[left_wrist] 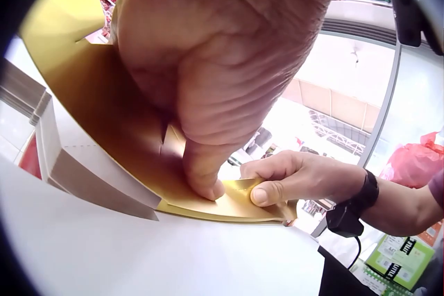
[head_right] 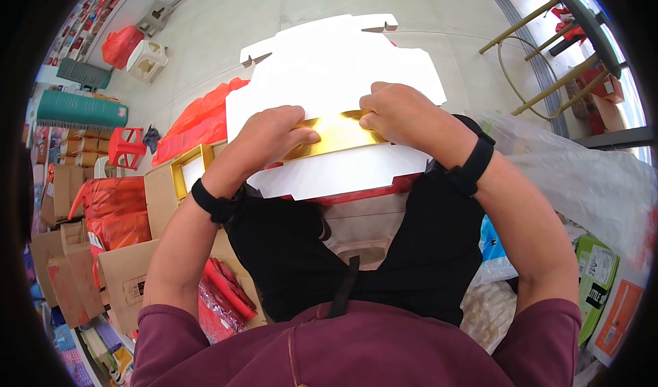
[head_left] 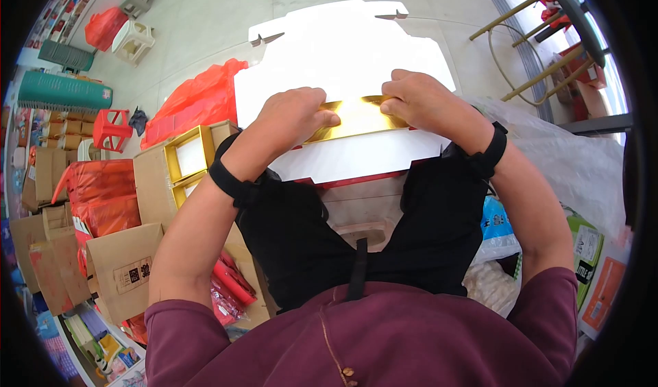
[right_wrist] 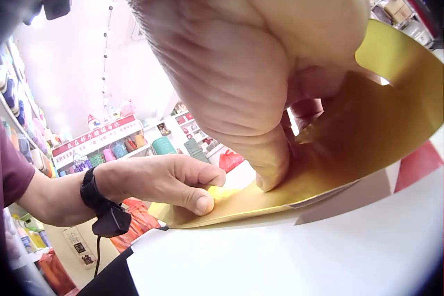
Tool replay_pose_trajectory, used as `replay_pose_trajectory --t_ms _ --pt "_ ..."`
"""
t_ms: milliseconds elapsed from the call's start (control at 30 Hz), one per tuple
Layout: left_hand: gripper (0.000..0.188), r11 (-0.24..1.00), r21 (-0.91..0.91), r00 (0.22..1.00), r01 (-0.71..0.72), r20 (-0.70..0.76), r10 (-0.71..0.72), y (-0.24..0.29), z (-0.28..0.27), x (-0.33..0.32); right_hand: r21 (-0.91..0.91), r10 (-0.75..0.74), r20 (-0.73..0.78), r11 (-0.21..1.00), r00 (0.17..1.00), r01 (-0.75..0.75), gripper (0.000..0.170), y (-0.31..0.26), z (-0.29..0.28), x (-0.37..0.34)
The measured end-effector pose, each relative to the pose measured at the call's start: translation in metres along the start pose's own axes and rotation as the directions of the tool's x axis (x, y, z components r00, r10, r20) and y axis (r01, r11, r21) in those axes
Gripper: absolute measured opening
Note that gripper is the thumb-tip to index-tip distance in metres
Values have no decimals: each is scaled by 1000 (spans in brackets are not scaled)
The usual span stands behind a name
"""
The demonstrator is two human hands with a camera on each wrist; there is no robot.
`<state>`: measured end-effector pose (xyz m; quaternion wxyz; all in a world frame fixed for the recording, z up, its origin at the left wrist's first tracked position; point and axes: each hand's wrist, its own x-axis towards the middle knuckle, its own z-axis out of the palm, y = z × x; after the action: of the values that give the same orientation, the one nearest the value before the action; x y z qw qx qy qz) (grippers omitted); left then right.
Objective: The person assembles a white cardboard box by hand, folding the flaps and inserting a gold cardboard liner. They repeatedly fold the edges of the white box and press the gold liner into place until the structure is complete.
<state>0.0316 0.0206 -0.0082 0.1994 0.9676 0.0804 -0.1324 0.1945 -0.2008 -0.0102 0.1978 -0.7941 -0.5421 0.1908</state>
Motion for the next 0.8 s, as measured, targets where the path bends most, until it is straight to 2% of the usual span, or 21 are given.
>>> replay_pose_trajectory --t_ms 133,333,533,633,733,800 --pt "45 998 40 999 42 28 -43 7 -4 -1 -17 6 8 1000 1000 -5 23 1 3 1" --pt "43 993 117 998 3 -66 5 12 -1 -8 -144 37 44 989 998 -31 21 -8 -1 -2" --pt "42 993 106 996 43 -82 -34 14 2 -9 -183 56 76 982 996 -41 25 -15 -5 -2" --pt "35 991 103 989 82 -127 -69 18 1 -14 -193 51 73 981 996 -36 25 -13 -5 2" --pt "32 953 303 938 -19 -323 121 23 12 -19 -171 22 60 985 998 -11 23 -7 -1 4" --pt "36 918 331 926 -219 -227 302 25 15 -18 -159 26 53 987 998 -17 23 -5 0 4"
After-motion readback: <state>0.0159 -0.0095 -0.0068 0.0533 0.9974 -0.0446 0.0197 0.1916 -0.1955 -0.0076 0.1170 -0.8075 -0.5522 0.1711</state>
